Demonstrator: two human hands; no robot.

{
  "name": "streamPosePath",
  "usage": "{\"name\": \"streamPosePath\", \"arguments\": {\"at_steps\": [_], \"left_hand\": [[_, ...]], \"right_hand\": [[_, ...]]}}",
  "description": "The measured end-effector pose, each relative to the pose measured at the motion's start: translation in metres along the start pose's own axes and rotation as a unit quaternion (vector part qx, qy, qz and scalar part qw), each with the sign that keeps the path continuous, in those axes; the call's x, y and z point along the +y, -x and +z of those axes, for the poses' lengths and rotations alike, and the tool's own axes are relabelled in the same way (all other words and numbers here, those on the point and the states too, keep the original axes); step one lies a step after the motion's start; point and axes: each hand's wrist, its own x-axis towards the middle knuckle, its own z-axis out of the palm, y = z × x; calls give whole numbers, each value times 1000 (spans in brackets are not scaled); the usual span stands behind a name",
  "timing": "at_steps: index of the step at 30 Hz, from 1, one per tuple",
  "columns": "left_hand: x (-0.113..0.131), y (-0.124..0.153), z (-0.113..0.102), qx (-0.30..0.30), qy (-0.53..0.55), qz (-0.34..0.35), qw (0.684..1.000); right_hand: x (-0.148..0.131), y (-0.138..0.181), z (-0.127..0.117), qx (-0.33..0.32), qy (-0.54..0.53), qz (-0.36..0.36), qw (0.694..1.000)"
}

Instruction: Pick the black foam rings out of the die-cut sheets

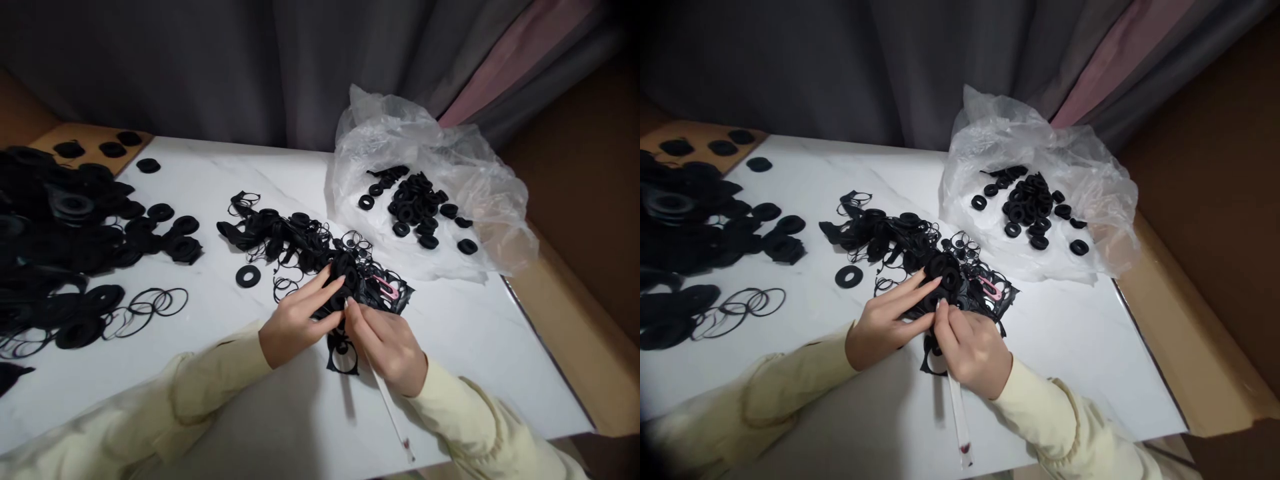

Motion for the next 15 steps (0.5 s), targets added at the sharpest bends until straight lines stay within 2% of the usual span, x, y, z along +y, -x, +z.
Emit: {"name": "streamPosePath", "arguments": {"at_steps": [2, 6, 15], "left_hand": [[-1, 1, 0, -2, 3, -4, 1000], [-2, 1, 0, 7, -4, 31, 1000], [-2, 2, 1, 8, -18, 5, 1000]], "right_hand": [[-1, -1, 0, 7, -16, 26, 1000], [-2, -5, -2, -4, -33, 72, 997], [-3, -9, -5, -58, 48, 5, 997]]}}
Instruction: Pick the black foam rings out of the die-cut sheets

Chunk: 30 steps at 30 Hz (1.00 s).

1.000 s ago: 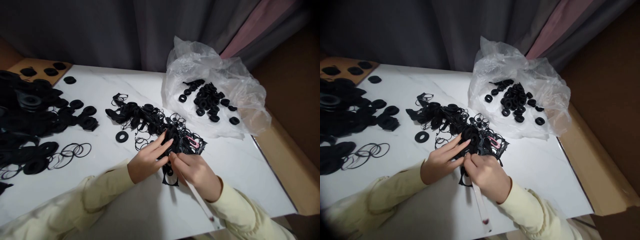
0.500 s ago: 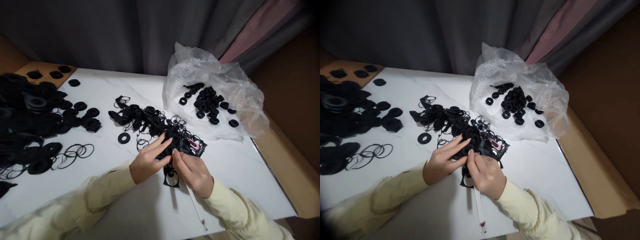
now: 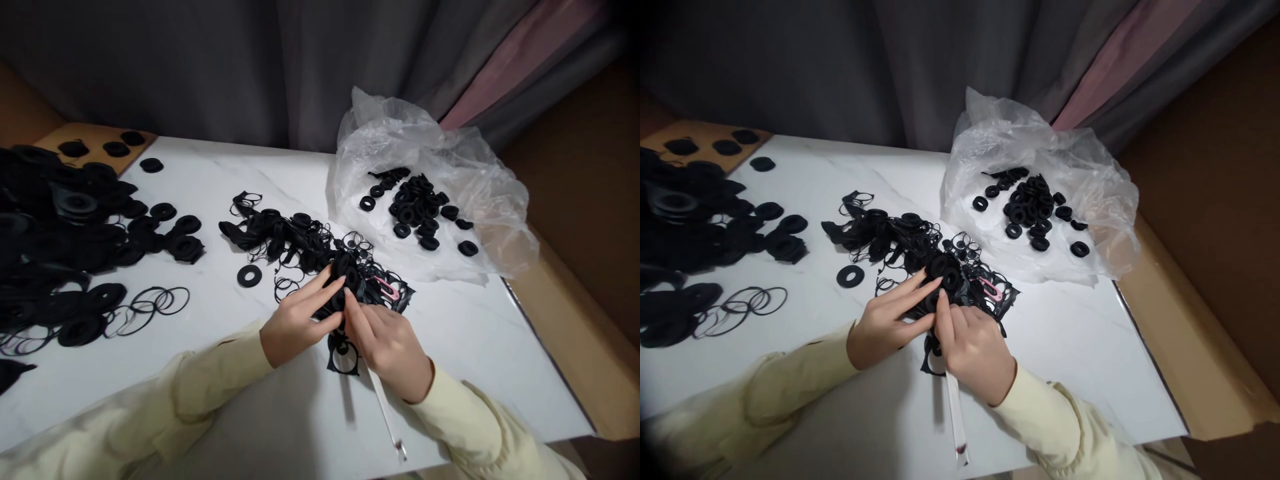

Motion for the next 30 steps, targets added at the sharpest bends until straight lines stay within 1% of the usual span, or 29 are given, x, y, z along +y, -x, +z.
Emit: {"name": "streamPosePath", "arguments": {"at_steps": [4, 9, 11, 14, 20, 24, 27, 30], "left_hand": [[0, -1, 0, -1, 12, 1, 1000], [1, -2, -2, -15, 47, -51, 997], [1, -3, -2, -16, 55, -54, 997], [1, -3, -1, -5, 51, -33, 998], [0, -4, -1, 20, 21, 28, 999], [0, -5, -1, 20, 3, 64, 998], [-1, -5, -1, 19, 10, 65, 998], [-1, -5, -1, 13, 23, 49, 998]], "right_hand": [[2, 0, -1, 9, 16, -26, 999], [3, 1, -1, 29, 18, -31, 999], [3, 2, 0, 35, 15, -26, 999], [5, 3, 2, 43, 5, -11, 999], [10, 7, 7, 80, 8, 39, 996], [11, 6, 10, 77, 5, 39, 996], [12, 4, 12, 81, 9, 35, 996], [13, 2, 12, 88, 19, 40, 995]]}}
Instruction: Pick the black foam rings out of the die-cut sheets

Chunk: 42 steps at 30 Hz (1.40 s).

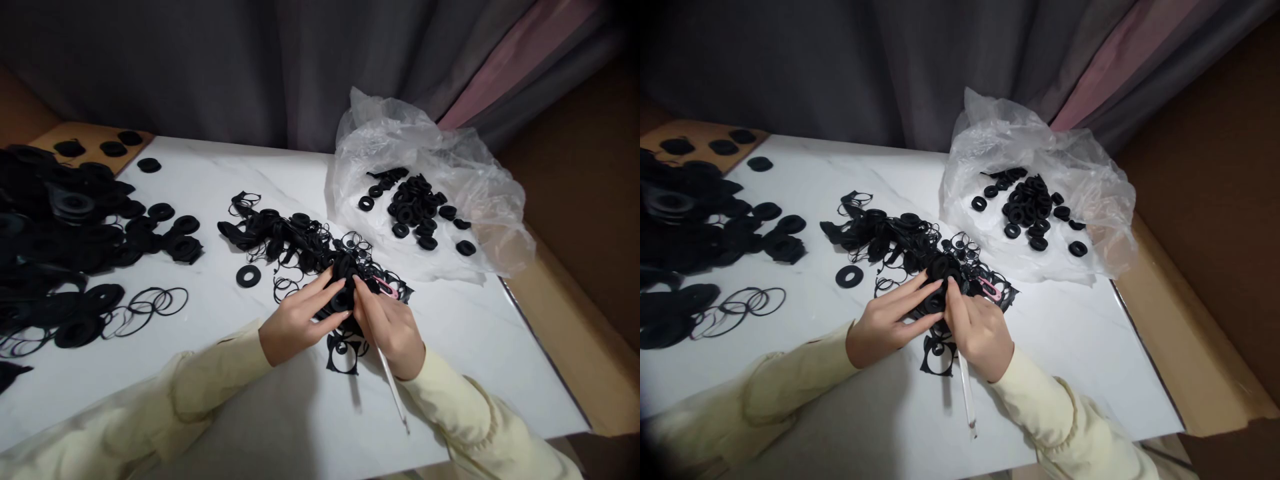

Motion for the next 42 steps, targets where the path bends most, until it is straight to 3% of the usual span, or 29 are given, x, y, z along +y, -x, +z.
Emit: {"name": "streamPosePath", "arguments": {"at_steps": [6, 12, 16, 22, 27, 33, 38, 42], "left_hand": [[0, 0, 0, -6, 15, -36, 999], [2, -2, -1, 1, -17, -11, 1000], [2, -1, 0, 6, -25, -60, 998], [1, 3, 2, 13, -24, -89, 996], [0, 3, 2, 10, -29, -50, 998], [1, 3, 1, 5, -29, -19, 999], [0, 3, 1, -5, -38, 20, 999], [-2, 3, 2, 5, -22, -5, 1000]], "right_hand": [[0, 1, 0, 9, 13, 27, 1000], [0, 2, 1, 15, 13, 46, 999], [-2, 2, 1, 16, 17, 52, 998], [-6, 2, -14, -63, -34, 47, 996], [-2, 0, -22, -87, -48, 7, 995], [7, -5, -34, -158, -157, 84, 971], [18, -19, -50, -237, -266, 173, 918], [35, -19, -56, -186, -217, 220, 933]]}}
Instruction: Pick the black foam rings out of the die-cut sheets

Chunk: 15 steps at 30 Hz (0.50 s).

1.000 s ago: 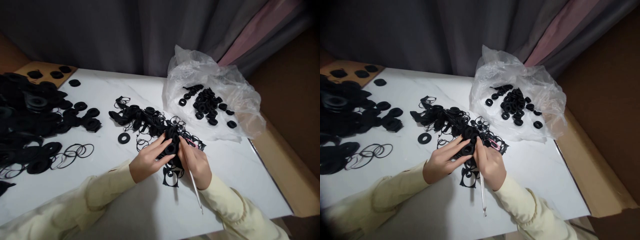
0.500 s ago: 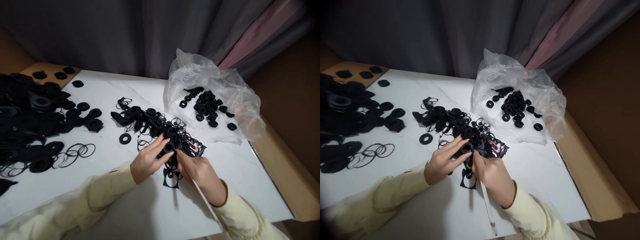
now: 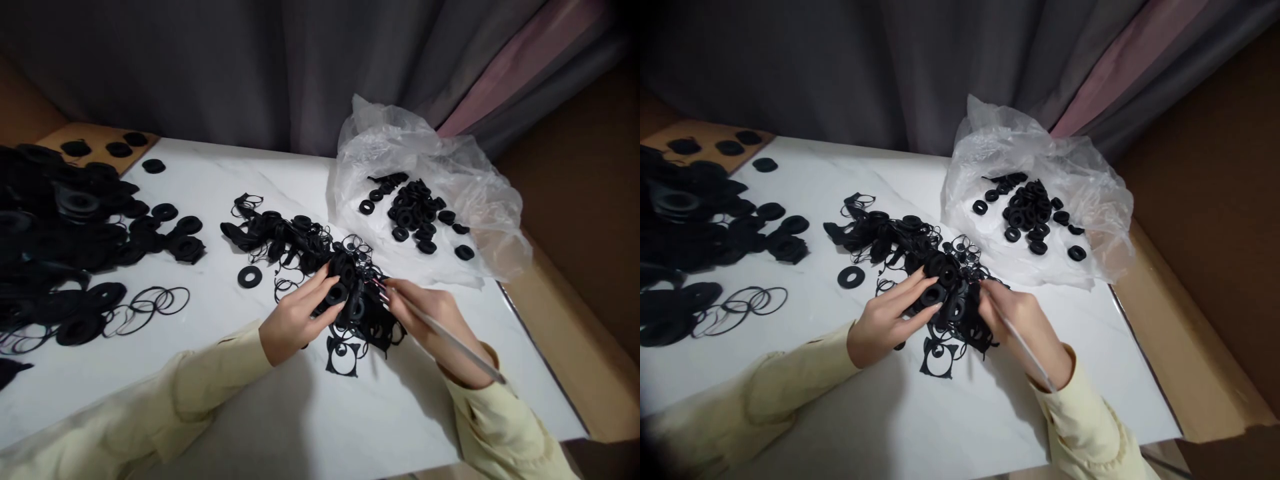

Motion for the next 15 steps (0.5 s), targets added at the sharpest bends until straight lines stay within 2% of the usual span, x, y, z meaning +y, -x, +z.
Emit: {"name": "streamPosePath", "arguments": {"at_steps": [2, 4, 7, 10, 15], "left_hand": [[0, -1, 0, 2, 15, -22, 1000], [0, -2, 0, -6, 33, -52, 998], [0, -7, -5, -28, 77, -119, 990], [-1, -12, -12, -62, 136, -153, 977], [-3, -15, -22, -77, 246, -220, 941]], "right_hand": [[8, -1, -4, 35, 18, 36, 999], [14, -3, -4, 30, 16, 65, 997], [18, -5, -1, -34, -2, 74, 997], [20, -8, 4, -100, -5, 91, 991], [20, -9, 4, -114, -31, 110, 987]]}}
